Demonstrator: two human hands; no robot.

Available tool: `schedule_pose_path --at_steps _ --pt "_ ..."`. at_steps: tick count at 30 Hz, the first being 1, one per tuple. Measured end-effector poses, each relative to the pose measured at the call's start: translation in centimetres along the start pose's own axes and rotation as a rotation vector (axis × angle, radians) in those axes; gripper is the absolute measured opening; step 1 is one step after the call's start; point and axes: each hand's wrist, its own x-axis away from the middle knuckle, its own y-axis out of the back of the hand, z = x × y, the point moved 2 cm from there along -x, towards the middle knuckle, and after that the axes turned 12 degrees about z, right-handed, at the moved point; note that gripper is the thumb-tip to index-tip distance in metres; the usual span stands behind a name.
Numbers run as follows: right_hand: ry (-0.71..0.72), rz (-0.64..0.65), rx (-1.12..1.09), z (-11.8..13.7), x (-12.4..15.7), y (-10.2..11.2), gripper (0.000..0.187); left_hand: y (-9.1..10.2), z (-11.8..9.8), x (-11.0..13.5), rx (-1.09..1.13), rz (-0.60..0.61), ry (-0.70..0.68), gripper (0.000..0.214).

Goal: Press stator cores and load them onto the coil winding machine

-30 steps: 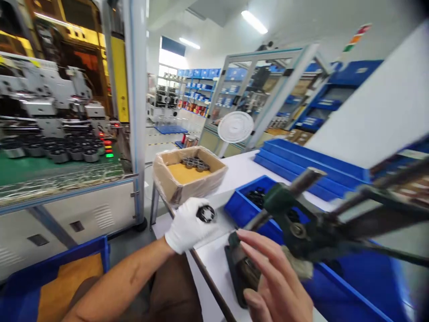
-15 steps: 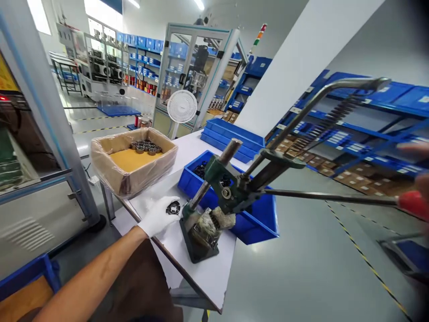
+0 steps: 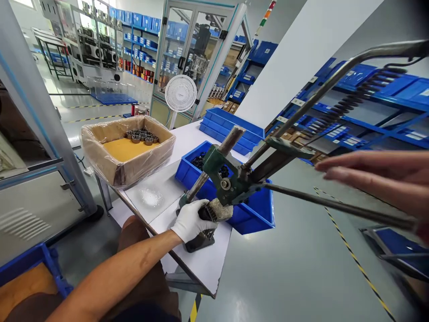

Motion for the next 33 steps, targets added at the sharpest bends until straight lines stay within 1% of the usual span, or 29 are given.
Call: schedule_pose_path --at_steps 1,2,3,4,5,6,7,9,10,11,12,13,14,15,17,18,19,20,22,24,25,27,28,30,31,33 --pt "-0.023 0.132 0.077 0.3 1.7 -1.6 0.045 -0.3 0.2 0.0 0.017 -0.02 -0.003 0.071" --pt "-0.056 0.182 0.097 0.6 3.4 -3.5 0.048 -0.6 0.3 0.0 0.031 -0.038 -0.007 0.072" --pt "-0.081 0.16 0.074 1.0 5.1 -5.6 0.05 -0.7 0.4 0.1 0.042 -0.052 -0.011 0.073" --pt "-0.098 0.165 0.011 1.5 6.6 -8.1 0.052 -0.7 0.4 0.2 0.05 -0.06 -0.017 0.074" --pt "-0.149 0.226 -0.072 1.9 7.8 -10.8 0.054 -0.7 0.3 0.3 0.056 -0.063 -0.023 0.075" --pt "-0.224 0.21 -0.162 2.3 8.6 -13.6 0.055 -0.7 0.3 0.5 0.062 -0.061 -0.029 0.076" --pt "-0.345 0.186 -0.258 2.7 9.1 -16.1 0.054 -0.6 0.2 0.6 0.067 -0.056 -0.033 0.076" --pt "-0.519 0.163 -0.52 3.4 9.0 -20.4 0.067 -0.4 0.0 0.8 0.077 -0.047 -0.039 0.076" --pt "-0.563 0.211 -0.647 3.7 8.7 -21.9 0.069 -0.3 -0.1 0.9 0.079 -0.04 -0.043 0.075" --pt "-0.572 0.279 -0.75 4.0 8.3 -22.9 0.068 -0.2 -0.2 0.9 0.08 -0.032 -0.049 0.074" --pt "-0.558 0.355 -0.815 4.3 8.0 -23.5 0.064 -0.1 -0.3 1.0 0.079 -0.021 -0.059 0.072" --pt "-0.532 0.41 -0.832 4.4 7.8 -23.9 0.06 0.0 -0.4 1.0 0.077 -0.011 -0.07 0.071" --pt "-0.505 0.401 -0.806 4.3 7.7 -24.1 0.058 0.1 -0.5 1.0 0.076 -0.001 -0.081 0.069" --pt "-0.488 0.334 -0.756 4.1 7.7 -24.3 0.059 0.2 -0.7 1.0 0.077 0.005 -0.09 0.068" --pt "-0.475 0.111 -0.649 3.5 7.5 -25.3 0.057 0.3 -0.9 1.0 0.076 0.009 -0.107 0.064" --pt "-0.468 0.005 -0.611 3.2 7.2 -26.2 0.056 0.4 -1.0 1.0 0.078 0.009 -0.115 0.062" --pt "-0.463 -0.072 -0.589 2.9 6.9 -27.3 0.056 0.4 -1.1 0.9 0.078 0.009 -0.123 0.059" --pt "-0.462 -0.118 -0.582 2.6 6.4 -28.5 0.057 0.4 -1.2 0.9 0.078 0.01 -0.131 0.058" --pt "-0.466 -0.159 -0.586 2.1 5.5 -30.6 0.061 0.4 -1.3 0.9 0.066 0.012 -0.136 0.057" --pt "-0.464 -0.167 -0.614 1.9 5.1 -31.6 0.061 0.4 -1.2 0.9 0.047 0.009 -0.126 0.056" --pt "-0.458 -0.154 -0.641 1.9 5.0 -31.6 0.058 0.4 -1.2 0.9 0.037 0.007 -0.12 0.056" --pt "-0.432 -0.098 -0.721 2.0 5.4 -30.9 0.055 0.4 -1.2 0.9 0.022 0.003 -0.114 0.055" --pt "-0.415 -0.065 -0.769 2.0 5.6 -30.3 0.056 0.4 -1.2 1.0 0.016 0.002 -0.117 0.054" --pt "-0.389 -0.025 -0.85 1.6 5.9 -28.7 0.066 0.5 -1.2 1.0 0.004 0.001 -0.124 0.053" --pt "-0.385 -0.032 -0.871 1.1 5.9 -27.7 0.071 0.5 -1.2 0.9 -0.001 0.0 -0.128 0.053" --pt "-0.398 -0.107 -0.849 -0.6 5.2 -25.7 0.078 0.6 -1.2 1.0 -0.008 -0.005 -0.136 0.052"
